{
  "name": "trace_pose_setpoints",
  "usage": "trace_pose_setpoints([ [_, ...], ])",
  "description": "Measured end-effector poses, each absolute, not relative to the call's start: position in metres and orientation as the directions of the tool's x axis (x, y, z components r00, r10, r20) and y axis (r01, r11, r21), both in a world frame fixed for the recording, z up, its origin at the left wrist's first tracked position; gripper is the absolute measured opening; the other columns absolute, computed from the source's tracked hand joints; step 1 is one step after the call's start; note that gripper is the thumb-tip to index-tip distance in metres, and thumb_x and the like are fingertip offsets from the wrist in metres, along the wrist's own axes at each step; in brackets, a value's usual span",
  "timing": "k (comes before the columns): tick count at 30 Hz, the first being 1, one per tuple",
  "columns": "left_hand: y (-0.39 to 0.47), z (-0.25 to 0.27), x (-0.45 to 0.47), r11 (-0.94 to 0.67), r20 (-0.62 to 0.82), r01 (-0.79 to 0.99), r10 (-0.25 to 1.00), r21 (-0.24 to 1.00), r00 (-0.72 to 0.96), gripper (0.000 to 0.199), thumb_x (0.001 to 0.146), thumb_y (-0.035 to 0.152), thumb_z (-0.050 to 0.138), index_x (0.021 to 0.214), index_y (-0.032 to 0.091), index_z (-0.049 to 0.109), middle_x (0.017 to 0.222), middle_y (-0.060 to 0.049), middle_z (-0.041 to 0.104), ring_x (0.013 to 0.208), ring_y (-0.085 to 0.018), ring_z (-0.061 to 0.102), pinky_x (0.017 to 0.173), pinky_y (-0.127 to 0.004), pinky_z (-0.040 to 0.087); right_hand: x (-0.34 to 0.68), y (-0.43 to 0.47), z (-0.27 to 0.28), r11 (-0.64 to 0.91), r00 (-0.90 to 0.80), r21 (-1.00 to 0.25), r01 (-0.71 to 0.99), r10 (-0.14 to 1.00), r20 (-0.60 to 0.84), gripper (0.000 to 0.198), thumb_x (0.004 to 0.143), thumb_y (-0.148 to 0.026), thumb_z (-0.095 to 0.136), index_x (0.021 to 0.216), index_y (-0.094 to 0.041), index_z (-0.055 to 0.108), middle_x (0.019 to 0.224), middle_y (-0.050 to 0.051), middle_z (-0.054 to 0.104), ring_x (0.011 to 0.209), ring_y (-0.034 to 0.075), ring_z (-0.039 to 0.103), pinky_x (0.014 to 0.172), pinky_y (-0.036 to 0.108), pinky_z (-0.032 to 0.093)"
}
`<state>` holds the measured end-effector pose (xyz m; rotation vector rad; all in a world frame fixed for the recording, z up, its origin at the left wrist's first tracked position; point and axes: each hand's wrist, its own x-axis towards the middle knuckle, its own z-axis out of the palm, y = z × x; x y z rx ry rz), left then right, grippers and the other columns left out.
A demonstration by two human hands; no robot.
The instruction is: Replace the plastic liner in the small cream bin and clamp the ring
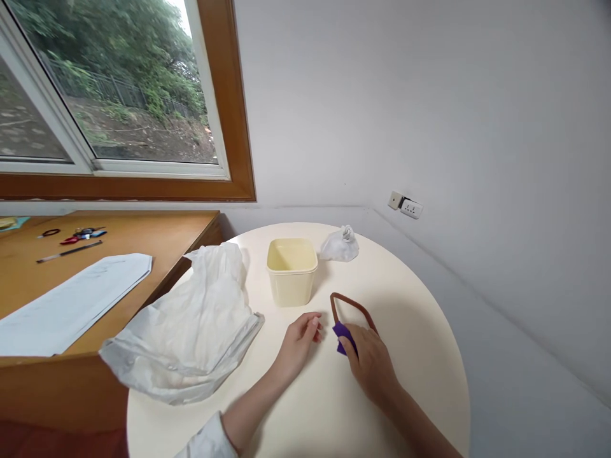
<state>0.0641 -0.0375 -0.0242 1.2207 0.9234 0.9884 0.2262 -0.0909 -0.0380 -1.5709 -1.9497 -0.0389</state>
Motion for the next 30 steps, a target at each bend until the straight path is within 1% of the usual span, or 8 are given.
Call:
trace_pose_setpoints([
  [2,-0.038,-0.026,0.066,0.157,-0.091,-0.159,0.930,0.975,0.357,0.042,0.075,0.049,0.056,0.099,0.015,0.058,0.072,-0.003,0.058,0.058,-0.013,0.053,0.059,-0.027,0.043,0.218,-0.097,-0.037,0.350,-0.147,-0.345,0.871,0.856,0.496,0.021,0.090,-0.023,0.032,0.087,-0.019,0.053,0.072,0.003,0.060,0.064,0.016,0.052,0.062,0.029,0.036],
  [5,-0.038,-0.027,0.067,0.247,-0.156,-0.181,0.900,0.952,0.406,0.041,0.075,0.051,0.056,0.088,0.013,0.060,0.062,0.000,0.054,0.052,-0.011,0.049,0.050,-0.023,0.038,0.208,-0.101,-0.035,0.409,-0.210,-0.348,0.844,0.848,0.486,0.020,0.089,-0.022,0.033,0.079,-0.019,0.050,0.067,0.002,0.057,0.060,0.016,0.049,0.060,0.029,0.035],
  [13,-0.032,-0.022,0.058,0.483,-0.295,-0.357,0.834,0.800,0.467,0.026,0.071,0.034,0.066,0.066,0.011,0.056,0.054,0.000,0.054,0.044,-0.005,0.041,0.046,-0.019,0.029,0.193,-0.105,-0.031,0.501,-0.327,-0.326,0.802,0.824,0.463,0.016,0.088,-0.019,0.034,0.078,-0.019,0.048,0.068,0.003,0.055,0.061,0.016,0.048,0.061,0.029,0.034],
  [18,-0.024,-0.019,0.049,0.534,-0.315,-0.387,0.806,0.751,0.501,0.021,0.074,0.031,0.062,0.066,0.013,0.054,0.047,0.003,0.047,0.042,-0.006,0.039,0.044,-0.019,0.030,0.200,-0.107,-0.025,0.568,-0.433,-0.296,0.768,0.801,0.415,0.014,0.087,-0.017,0.036,0.078,-0.019,0.047,0.066,0.001,0.054,0.059,0.015,0.046,0.062,0.029,0.034],
  [21,-0.018,-0.017,0.043,0.564,-0.319,-0.410,0.788,0.717,0.527,0.019,0.077,0.027,0.057,0.066,0.012,0.053,0.042,0.005,0.041,0.040,-0.006,0.035,0.043,-0.018,0.028,0.208,-0.110,-0.019,0.616,-0.511,-0.262,0.743,0.775,0.371,0.013,0.086,-0.016,0.037,0.078,-0.019,0.047,0.067,0.001,0.054,0.060,0.015,0.045,0.066,0.030,0.035],
  [25,-0.012,-0.019,0.036,0.618,-0.349,-0.419,0.754,0.665,0.557,0.020,0.080,0.027,0.054,0.067,0.011,0.055,0.038,0.007,0.033,0.036,-0.004,0.027,0.039,-0.017,0.022,0.216,-0.112,-0.015,0.689,-0.607,-0.220,0.691,0.718,0.341,0.008,0.085,-0.018,0.041,0.086,-0.018,0.049,0.072,0.002,0.055,0.067,0.016,0.045,0.079,0.037,0.033],
  [27,-0.012,-0.021,0.036,0.636,-0.370,-0.422,0.745,0.647,0.556,0.020,0.081,0.028,0.054,0.071,0.011,0.057,0.039,0.007,0.033,0.037,-0.005,0.029,0.040,-0.017,0.026,0.218,-0.111,-0.018,0.699,-0.621,-0.208,0.684,0.708,0.338,0.009,0.085,-0.018,0.041,0.088,-0.017,0.050,0.074,0.002,0.055,0.068,0.016,0.045,0.081,0.038,0.031],
  [30,-0.017,-0.025,0.039,0.687,-0.422,-0.444,0.714,0.575,0.559,0.024,0.082,0.031,0.052,0.079,0.008,0.060,0.047,0.003,0.046,0.044,-0.007,0.044,0.051,-0.021,0.040,0.217,-0.108,-0.027,0.664,-0.572,-0.190,0.723,0.730,0.374,0.012,0.085,-0.015,0.037,0.082,-0.017,0.048,0.071,0.003,0.054,0.065,0.016,0.042,0.074,0.035,0.033],
])
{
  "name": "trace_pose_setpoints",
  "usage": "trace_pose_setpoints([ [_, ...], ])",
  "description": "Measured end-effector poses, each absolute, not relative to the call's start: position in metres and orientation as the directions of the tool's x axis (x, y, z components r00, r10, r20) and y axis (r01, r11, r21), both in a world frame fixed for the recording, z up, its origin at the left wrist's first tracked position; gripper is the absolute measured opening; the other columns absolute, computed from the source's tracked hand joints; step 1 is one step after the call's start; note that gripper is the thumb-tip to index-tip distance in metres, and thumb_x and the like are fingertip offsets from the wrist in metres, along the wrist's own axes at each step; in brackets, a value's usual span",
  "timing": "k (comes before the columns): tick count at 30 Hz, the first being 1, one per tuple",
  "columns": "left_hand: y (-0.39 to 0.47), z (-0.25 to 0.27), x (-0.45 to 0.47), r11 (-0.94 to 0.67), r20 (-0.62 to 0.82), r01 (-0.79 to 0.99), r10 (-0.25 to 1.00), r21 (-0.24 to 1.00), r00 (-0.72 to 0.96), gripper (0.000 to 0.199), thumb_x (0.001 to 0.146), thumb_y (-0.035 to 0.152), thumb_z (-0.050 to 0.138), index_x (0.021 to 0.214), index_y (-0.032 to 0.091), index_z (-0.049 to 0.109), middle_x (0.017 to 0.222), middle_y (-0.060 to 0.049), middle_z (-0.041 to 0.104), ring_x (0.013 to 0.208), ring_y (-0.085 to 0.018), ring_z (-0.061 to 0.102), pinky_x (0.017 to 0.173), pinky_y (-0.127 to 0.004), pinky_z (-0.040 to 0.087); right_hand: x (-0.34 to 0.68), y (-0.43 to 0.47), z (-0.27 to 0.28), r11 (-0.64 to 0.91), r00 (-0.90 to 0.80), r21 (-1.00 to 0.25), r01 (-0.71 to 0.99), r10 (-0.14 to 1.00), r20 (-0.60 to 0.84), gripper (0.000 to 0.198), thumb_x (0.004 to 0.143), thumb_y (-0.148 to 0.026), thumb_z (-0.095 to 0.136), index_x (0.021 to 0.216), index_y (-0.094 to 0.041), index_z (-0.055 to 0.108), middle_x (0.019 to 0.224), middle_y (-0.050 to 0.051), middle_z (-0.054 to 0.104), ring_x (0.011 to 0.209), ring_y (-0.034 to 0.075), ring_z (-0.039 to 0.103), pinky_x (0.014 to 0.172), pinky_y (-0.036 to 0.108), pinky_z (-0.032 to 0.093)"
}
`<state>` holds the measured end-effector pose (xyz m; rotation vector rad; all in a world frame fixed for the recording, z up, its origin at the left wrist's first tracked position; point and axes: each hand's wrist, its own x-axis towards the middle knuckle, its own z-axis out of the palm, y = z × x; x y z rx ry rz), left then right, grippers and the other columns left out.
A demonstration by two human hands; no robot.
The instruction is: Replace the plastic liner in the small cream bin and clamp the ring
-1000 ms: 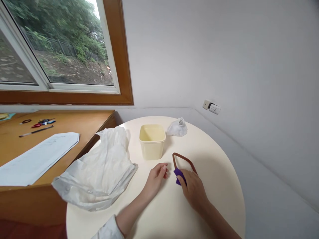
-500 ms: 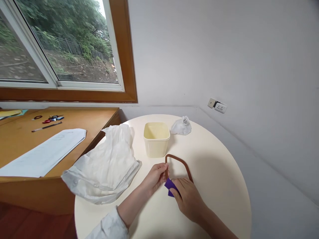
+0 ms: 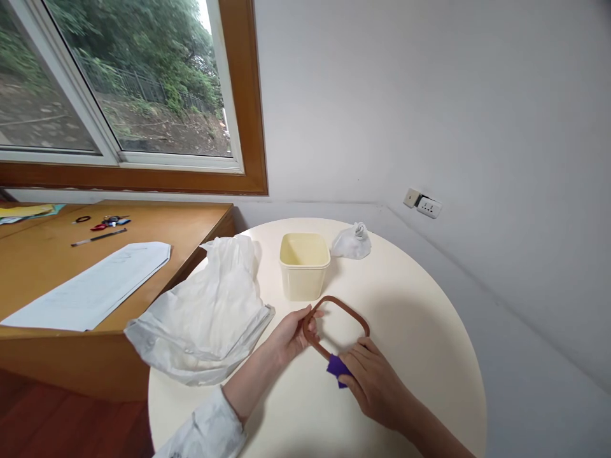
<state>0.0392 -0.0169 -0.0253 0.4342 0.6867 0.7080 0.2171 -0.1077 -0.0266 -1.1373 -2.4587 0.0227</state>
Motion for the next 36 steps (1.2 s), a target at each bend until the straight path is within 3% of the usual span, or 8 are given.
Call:
trace_pose_setpoints([
  [3,-0.024,-0.029,0.047,0.714,-0.430,-0.486,0.695,0.504,0.576,0.026,0.083,0.032,0.052,0.080,0.008,0.060,0.062,-0.005,0.059,0.059,-0.013,0.057,0.064,-0.026,0.046,0.214,-0.104,-0.034,0.587,-0.467,-0.189,0.787,0.768,0.439,0.015,0.086,-0.013,0.035,0.078,-0.017,0.048,0.067,0.003,0.052,0.062,0.016,0.042,0.069,0.033,0.032],
  [7,-0.029,-0.031,0.055,0.641,-0.335,-0.527,0.755,0.559,0.564,0.020,0.082,0.029,0.054,0.075,0.010,0.057,0.067,-0.006,0.062,0.064,-0.015,0.061,0.066,-0.027,0.046,0.212,-0.102,-0.036,0.561,-0.429,-0.195,0.804,0.776,0.463,0.013,0.087,-0.015,0.037,0.080,-0.017,0.048,0.067,0.002,0.052,0.061,0.016,0.043,0.066,0.032,0.031],
  [13,-0.024,-0.029,0.049,0.607,-0.351,-0.489,0.780,0.626,0.518,0.025,0.083,0.032,0.053,0.072,0.010,0.055,0.054,-0.001,0.053,0.047,-0.010,0.050,0.053,-0.025,0.043,0.216,-0.105,-0.031,0.684,-0.593,-0.141,0.716,0.702,0.394,0.013,0.087,-0.020,0.040,0.078,-0.017,0.049,0.068,0.002,0.053,0.063,0.015,0.043,0.070,0.032,0.031],
  [21,-0.012,-0.022,0.033,0.650,-0.385,-0.410,0.733,0.640,0.560,0.030,0.087,0.032,0.044,0.076,0.008,0.058,0.046,0.004,0.039,0.039,-0.006,0.037,0.043,-0.020,0.034,0.239,-0.107,-0.024,0.716,-0.631,-0.092,0.692,0.662,0.404,0.012,0.088,-0.021,0.041,0.092,-0.017,0.052,0.071,0.001,0.056,0.068,0.015,0.046,0.082,0.035,0.029],
  [25,-0.015,-0.024,0.037,0.688,-0.425,-0.447,0.714,0.571,0.556,0.033,0.088,0.032,0.043,0.087,0.004,0.060,0.050,0.000,0.049,0.044,-0.009,0.047,0.052,-0.024,0.042,0.241,-0.106,-0.027,0.677,-0.572,-0.127,0.725,0.695,0.435,0.012,0.088,-0.019,0.040,0.090,-0.017,0.052,0.071,0.001,0.056,0.065,0.014,0.045,0.080,0.034,0.030],
  [30,-0.030,-0.029,0.050,0.643,-0.287,-0.510,0.739,0.571,0.610,0.032,0.087,0.031,0.046,0.095,0.004,0.060,0.070,-0.010,0.064,0.071,-0.019,0.063,0.076,-0.034,0.046,0.234,-0.101,-0.037,0.557,-0.404,-0.163,0.815,0.746,0.529,0.013,0.087,-0.015,0.039,0.086,-0.017,0.051,0.065,0.000,0.055,0.059,0.013,0.044,0.072,0.031,0.030],
  [36,-0.032,-0.028,0.052,0.507,-0.205,-0.507,0.819,0.697,0.537,0.026,0.082,0.030,0.055,0.087,0.006,0.062,0.055,-0.004,0.058,0.059,-0.018,0.061,0.069,-0.033,0.047,0.230,-0.103,-0.036,0.627,-0.496,-0.116,0.770,0.703,0.510,0.011,0.087,-0.019,0.040,0.083,-0.016,0.050,0.064,0.001,0.054,0.058,0.014,0.042,0.073,0.032,0.030],
])
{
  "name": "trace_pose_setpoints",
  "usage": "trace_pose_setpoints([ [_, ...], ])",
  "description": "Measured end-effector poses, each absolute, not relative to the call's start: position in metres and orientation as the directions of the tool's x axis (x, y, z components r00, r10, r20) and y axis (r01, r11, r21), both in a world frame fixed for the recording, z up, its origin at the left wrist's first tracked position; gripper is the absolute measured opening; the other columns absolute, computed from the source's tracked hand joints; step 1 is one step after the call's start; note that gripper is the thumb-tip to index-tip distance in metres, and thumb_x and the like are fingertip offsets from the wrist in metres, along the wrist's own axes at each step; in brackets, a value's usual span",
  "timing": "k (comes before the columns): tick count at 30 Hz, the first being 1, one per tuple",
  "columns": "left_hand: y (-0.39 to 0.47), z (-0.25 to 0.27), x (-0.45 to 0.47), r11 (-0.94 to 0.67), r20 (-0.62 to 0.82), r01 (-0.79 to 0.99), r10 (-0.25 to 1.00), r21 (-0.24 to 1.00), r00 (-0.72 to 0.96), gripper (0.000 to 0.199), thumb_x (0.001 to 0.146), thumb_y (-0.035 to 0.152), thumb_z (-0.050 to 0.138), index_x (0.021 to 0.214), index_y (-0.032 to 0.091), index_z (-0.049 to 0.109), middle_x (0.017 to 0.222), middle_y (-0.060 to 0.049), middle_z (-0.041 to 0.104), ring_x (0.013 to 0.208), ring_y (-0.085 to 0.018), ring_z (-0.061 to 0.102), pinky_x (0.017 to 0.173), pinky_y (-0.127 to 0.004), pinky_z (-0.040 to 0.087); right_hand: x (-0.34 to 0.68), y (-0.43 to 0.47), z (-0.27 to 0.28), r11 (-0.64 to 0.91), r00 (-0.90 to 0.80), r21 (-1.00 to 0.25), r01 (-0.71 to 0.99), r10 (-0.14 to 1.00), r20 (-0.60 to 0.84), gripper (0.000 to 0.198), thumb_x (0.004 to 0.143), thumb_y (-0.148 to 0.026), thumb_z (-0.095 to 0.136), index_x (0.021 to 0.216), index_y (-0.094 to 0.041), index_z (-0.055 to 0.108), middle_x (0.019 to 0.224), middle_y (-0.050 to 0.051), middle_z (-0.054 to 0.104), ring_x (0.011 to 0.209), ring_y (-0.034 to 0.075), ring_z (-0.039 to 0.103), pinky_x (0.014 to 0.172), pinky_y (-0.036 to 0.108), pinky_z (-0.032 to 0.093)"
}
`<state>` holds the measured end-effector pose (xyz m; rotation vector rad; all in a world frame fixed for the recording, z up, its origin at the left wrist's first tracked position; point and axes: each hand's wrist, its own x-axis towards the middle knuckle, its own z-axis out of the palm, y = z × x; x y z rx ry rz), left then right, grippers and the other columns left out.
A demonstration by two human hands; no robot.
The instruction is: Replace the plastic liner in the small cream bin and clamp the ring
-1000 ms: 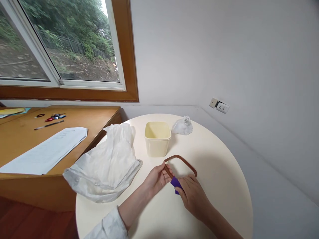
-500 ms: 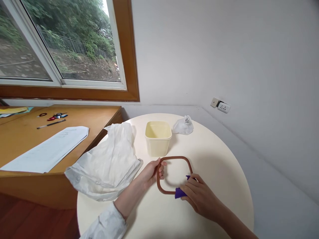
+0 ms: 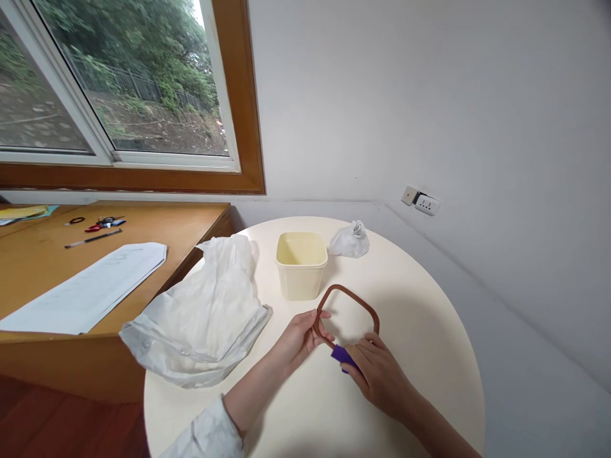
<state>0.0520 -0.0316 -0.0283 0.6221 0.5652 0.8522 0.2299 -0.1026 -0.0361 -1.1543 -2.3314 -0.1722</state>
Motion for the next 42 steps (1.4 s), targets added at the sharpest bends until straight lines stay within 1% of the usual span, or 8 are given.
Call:
trace_pose_setpoints([
  [8,-0.018,-0.022,0.039,0.540,-0.328,-0.364,0.800,0.759,0.503,0.029,0.085,0.032,0.048,0.075,0.008,0.061,0.041,0.006,0.035,0.038,-0.007,0.041,0.046,-0.021,0.037,0.229,-0.107,-0.025,0.734,-0.650,-0.034,0.678,0.620,0.439,0.015,0.085,-0.033,0.049,0.081,-0.018,0.051,0.065,-0.001,0.053,0.064,0.014,0.044,0.078,0.032,0.030],
  [13,-0.011,-0.023,0.029,0.623,-0.391,-0.322,0.734,0.713,0.555,0.031,0.085,0.032,0.048,0.072,0.007,0.060,0.038,0.008,0.027,0.034,-0.003,0.028,0.039,-0.017,0.024,0.244,-0.108,-0.025,0.722,-0.647,-0.007,0.691,0.623,0.440,0.009,0.086,-0.027,0.047,0.087,-0.019,0.052,0.069,-0.001,0.054,0.069,0.013,0.048,0.086,0.032,0.026],
  [20,-0.023,-0.032,0.044,0.688,-0.329,-0.464,0.696,0.557,0.638,0.033,0.086,0.034,0.044,0.095,0.006,0.059,0.063,-0.006,0.061,0.060,-0.016,0.060,0.067,-0.030,0.045,0.240,-0.103,-0.044,0.567,-0.445,-0.048,0.822,0.694,0.566,0.013,0.088,-0.022,0.041,0.090,-0.018,0.053,0.068,0.001,0.056,0.067,0.014,0.049,0.082,0.033,0.028],
  [27,-0.027,-0.026,0.048,0.552,-0.281,-0.393,0.776,0.736,0.564,0.033,0.086,0.036,0.046,0.063,0.013,0.052,0.033,0.005,0.038,0.033,-0.009,0.042,0.052,-0.026,0.042,0.235,-0.104,-0.046,0.654,-0.574,-0.015,0.756,0.674,0.466,0.013,0.087,-0.029,0.045,0.088,-0.018,0.052,0.070,0.000,0.056,0.069,0.014,0.049,0.087,0.034,0.026],
  [32,-0.019,-0.020,0.039,0.611,-0.394,-0.332,0.751,0.719,0.529,0.034,0.087,0.035,0.045,0.062,0.013,0.051,0.030,0.008,0.028,0.029,-0.005,0.026,0.040,-0.020,0.031,0.242,-0.103,-0.046,0.731,-0.698,0.068,0.679,0.614,0.369,0.020,0.083,-0.039,0.051,0.083,-0.019,0.051,0.070,-0.001,0.054,0.073,0.015,0.048,0.091,0.036,0.024],
  [36,-0.020,-0.027,0.042,0.670,-0.437,-0.406,0.727,0.621,0.530,0.030,0.088,0.031,0.043,0.068,0.011,0.054,0.036,0.006,0.037,0.035,-0.007,0.039,0.049,-0.021,0.038,0.236,-0.098,-0.050,0.690,-0.656,0.071,0.720,0.645,0.391,0.017,0.083,-0.035,0.051,0.082,-0.018,0.051,0.069,-0.001,0.053,0.069,0.015,0.046,0.088,0.037,0.026],
  [39,-0.024,-0.031,0.047,0.671,-0.361,-0.472,0.722,0.571,0.590,0.030,0.088,0.035,0.042,0.069,0.013,0.051,0.046,0.002,0.048,0.051,-0.013,0.056,0.064,-0.027,0.044,0.231,-0.096,-0.054,0.633,-0.584,0.049,0.772,0.678,0.447,0.015,0.085,-0.032,0.048,0.082,-0.018,0.052,0.068,0.000,0.053,0.069,0.015,0.047,0.086,0.038,0.027],
  [42,-0.026,-0.029,0.049,0.642,-0.289,-0.491,0.734,0.588,0.615,0.033,0.088,0.035,0.040,0.063,0.015,0.045,0.045,0.004,0.043,0.045,-0.013,0.052,0.061,-0.028,0.044,0.232,-0.095,-0.055,0.650,-0.596,0.048,0.758,0.661,0.457,0.015,0.085,-0.032,0.049,0.086,-0.018,0.053,0.069,0.000,0.055,0.071,0.016,0.049,0.086,0.038,0.026],
])
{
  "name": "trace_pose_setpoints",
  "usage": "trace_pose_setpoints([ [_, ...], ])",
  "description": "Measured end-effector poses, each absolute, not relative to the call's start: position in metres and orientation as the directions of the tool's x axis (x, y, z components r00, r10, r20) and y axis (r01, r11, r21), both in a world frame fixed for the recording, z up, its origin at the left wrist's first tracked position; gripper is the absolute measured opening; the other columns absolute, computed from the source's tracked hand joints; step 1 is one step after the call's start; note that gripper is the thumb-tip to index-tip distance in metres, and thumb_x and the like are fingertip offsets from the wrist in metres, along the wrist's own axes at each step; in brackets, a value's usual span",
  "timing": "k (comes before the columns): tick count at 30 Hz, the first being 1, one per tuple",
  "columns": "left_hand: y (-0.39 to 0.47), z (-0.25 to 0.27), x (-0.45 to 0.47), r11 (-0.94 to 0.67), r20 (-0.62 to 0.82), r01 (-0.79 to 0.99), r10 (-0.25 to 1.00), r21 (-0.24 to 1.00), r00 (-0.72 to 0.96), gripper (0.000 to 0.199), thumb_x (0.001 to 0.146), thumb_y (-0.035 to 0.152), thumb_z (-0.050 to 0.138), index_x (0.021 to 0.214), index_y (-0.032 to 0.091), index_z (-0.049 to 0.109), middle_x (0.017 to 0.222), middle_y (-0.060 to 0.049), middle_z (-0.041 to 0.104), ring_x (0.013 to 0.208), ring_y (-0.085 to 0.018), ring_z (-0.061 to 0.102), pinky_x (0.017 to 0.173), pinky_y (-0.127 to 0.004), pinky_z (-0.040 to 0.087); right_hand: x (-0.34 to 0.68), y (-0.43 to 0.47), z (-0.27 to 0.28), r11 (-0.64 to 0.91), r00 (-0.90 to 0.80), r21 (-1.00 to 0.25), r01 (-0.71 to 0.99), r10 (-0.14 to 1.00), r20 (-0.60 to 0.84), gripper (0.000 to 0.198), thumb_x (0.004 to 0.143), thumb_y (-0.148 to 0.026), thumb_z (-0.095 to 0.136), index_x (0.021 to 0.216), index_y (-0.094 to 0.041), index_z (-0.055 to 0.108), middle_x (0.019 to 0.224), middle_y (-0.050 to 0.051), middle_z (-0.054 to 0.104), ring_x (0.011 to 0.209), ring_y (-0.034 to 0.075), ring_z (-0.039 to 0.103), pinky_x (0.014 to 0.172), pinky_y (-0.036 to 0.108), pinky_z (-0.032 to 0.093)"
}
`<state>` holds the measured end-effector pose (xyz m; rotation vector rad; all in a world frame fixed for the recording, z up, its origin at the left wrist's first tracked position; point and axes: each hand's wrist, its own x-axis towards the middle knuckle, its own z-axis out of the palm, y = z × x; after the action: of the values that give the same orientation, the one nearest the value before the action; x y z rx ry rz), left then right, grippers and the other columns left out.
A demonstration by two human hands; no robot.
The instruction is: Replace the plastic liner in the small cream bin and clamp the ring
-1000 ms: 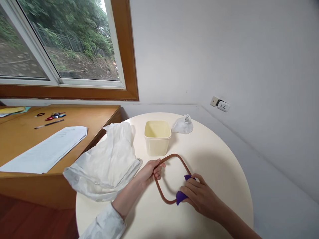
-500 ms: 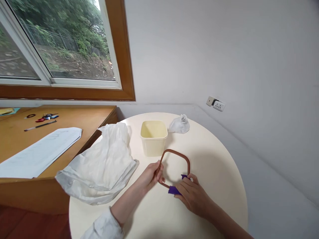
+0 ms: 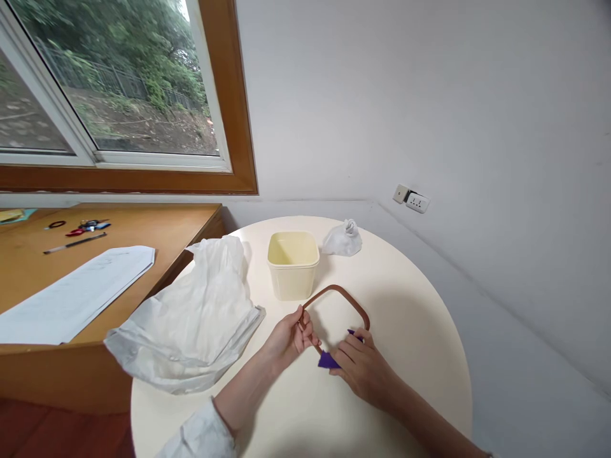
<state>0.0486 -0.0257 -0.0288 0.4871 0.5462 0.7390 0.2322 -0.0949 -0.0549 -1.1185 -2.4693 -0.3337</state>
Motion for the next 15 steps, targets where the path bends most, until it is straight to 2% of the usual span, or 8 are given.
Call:
trace_pose_setpoints([
  [2,-0.025,-0.026,0.047,0.636,-0.307,-0.487,0.744,0.599,0.593,0.034,0.089,0.035,0.039,0.060,0.016,0.040,0.040,0.007,0.033,0.035,-0.009,0.040,0.051,-0.025,0.040,0.239,-0.095,-0.053,0.676,-0.623,0.049,0.736,0.646,0.442,0.014,0.085,-0.031,0.050,0.089,-0.018,0.053,0.071,0.000,0.056,0.071,0.015,0.050,0.086,0.036,0.026],
  [5,-0.021,-0.022,0.042,0.658,-0.355,-0.475,0.733,0.584,0.580,0.037,0.089,0.036,0.039,0.058,0.018,0.034,0.039,0.010,0.022,0.031,-0.006,0.024,0.042,-0.021,0.031,0.253,-0.094,-0.047,0.682,-0.631,0.042,0.730,0.649,0.426,0.011,0.087,-0.025,0.046,0.092,-0.019,0.054,0.072,-0.001,0.059,0.073,0.013,0.053,0.087,0.033,0.026],
  [10,-0.017,-0.019,0.036,0.693,-0.395,-0.456,0.706,0.558,0.588,0.039,0.090,0.037,0.038,0.056,0.018,0.029,0.042,0.010,0.020,0.031,-0.003,0.018,0.037,-0.018,0.020,0.270,-0.094,-0.035,0.710,-0.655,0.087,0.699,0.586,0.477,0.024,0.088,-0.007,0.037,0.099,-0.020,0.054,0.088,0.000,0.066,0.097,0.010,0.055,0.095,0.031,0.022],
  [15,-0.014,-0.020,0.033,0.729,-0.409,-0.477,0.676,0.491,0.612,0.039,0.089,0.037,0.040,0.057,0.017,0.028,0.043,0.010,0.017,0.030,-0.002,0.014,0.035,-0.017,0.013,0.277,-0.092,-0.028,0.721,-0.676,0.154,0.675,0.522,0.521,0.027,0.088,-0.009,0.038,0.104,-0.022,0.055,0.103,0.001,0.066,0.115,0.011,0.047,0.101,0.032,0.018],
])
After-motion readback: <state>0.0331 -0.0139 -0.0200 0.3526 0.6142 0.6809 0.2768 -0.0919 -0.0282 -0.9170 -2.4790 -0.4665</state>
